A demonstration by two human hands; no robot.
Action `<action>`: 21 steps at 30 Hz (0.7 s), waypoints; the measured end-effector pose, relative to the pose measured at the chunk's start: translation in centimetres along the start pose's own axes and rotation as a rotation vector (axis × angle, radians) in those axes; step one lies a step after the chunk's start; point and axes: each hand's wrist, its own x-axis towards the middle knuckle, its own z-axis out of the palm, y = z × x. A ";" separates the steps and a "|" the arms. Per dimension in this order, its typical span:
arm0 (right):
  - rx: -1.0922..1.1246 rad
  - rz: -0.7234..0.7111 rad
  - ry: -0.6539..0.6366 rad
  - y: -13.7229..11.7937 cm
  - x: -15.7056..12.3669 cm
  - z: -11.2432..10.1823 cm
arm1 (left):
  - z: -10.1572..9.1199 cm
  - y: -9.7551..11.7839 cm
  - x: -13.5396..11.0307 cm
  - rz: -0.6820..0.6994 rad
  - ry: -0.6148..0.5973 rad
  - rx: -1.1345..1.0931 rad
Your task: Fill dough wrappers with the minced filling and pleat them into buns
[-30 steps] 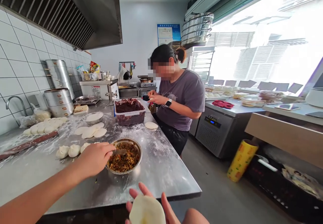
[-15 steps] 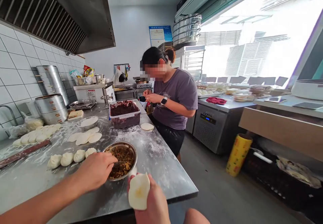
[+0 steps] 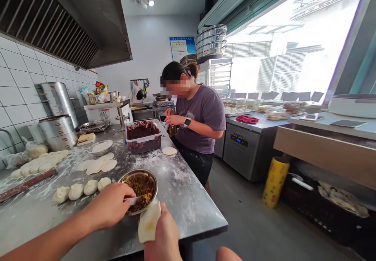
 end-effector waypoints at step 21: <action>0.087 0.022 0.067 -1.1 -0.9 1.8 | 0.4 1.0 -1.8 0.020 0.019 -0.273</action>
